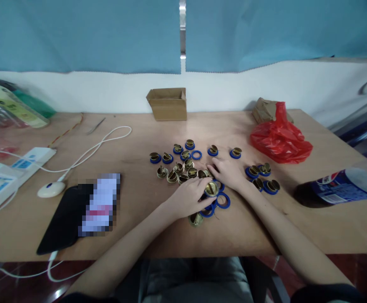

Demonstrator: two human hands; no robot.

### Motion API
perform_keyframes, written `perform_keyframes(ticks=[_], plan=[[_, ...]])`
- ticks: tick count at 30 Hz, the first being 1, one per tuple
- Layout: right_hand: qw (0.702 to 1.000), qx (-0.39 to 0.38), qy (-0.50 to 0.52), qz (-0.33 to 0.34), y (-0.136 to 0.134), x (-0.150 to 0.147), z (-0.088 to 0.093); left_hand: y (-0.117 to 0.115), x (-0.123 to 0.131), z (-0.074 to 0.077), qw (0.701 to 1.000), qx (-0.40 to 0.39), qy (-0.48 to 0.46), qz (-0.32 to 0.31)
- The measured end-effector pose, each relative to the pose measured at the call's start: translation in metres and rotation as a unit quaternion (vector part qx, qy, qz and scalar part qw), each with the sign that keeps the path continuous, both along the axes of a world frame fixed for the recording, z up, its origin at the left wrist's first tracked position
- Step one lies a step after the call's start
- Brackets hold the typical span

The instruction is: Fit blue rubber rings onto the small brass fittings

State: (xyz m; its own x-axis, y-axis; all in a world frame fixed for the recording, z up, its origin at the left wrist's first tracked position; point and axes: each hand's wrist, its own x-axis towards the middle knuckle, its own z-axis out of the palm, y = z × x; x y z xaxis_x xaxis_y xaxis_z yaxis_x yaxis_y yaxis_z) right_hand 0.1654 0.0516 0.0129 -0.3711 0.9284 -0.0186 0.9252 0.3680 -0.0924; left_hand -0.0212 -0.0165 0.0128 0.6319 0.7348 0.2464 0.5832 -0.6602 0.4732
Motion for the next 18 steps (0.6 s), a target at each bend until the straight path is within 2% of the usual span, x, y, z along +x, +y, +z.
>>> perform_keyframes(ticks=[18], plan=[[1.000,-0.002,0.003,0.002,-0.0004,0.0004,0.0003,0.0002,-0.0001,-0.0001,1.000,-0.005,-0.004,-0.002]])
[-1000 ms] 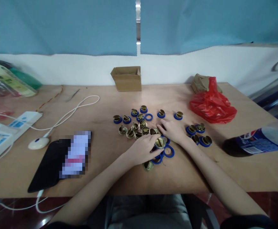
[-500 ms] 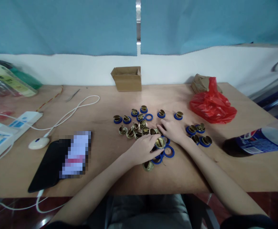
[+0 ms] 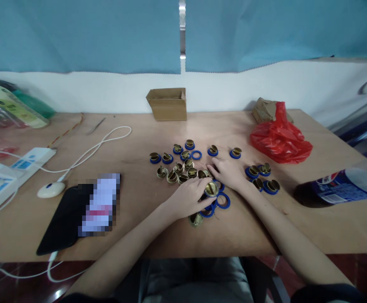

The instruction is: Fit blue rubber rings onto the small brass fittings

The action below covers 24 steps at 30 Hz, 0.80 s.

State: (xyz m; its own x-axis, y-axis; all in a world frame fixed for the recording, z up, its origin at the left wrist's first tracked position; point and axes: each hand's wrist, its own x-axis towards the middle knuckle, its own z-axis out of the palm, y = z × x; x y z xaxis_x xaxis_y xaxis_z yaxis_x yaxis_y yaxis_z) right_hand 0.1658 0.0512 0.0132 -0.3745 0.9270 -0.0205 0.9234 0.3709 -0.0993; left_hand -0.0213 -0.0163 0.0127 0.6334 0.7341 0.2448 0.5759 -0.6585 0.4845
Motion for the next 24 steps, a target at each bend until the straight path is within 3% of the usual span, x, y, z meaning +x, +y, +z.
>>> perform_keyframes(ticks=[24], plan=[[1.000,-0.002,-0.005,-0.003,0.0001,-0.0004,0.0003,-0.0002,-0.0003,0.0000,1.000,-0.008,-0.004,0.002]])
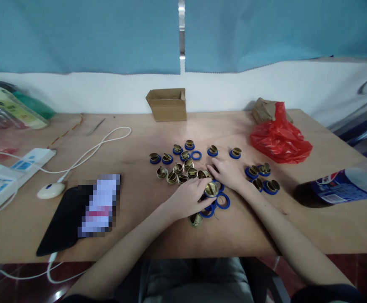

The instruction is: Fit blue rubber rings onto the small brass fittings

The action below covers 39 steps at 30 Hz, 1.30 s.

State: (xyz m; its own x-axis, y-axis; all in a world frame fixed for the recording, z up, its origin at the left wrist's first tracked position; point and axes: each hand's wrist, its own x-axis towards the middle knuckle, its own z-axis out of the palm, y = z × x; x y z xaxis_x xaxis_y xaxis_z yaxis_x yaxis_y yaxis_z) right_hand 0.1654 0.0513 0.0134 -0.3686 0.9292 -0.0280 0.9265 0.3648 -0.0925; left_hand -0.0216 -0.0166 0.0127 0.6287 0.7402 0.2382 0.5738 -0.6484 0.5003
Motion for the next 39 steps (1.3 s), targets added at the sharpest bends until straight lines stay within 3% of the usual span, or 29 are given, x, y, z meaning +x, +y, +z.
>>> perform_keyframes(ticks=[39], plan=[[1.000,0.022,0.003,0.013,0.0013,0.0035,-0.0073,-0.0009,-0.0005,-0.0006,1.000,0.008,0.028,-0.007]])
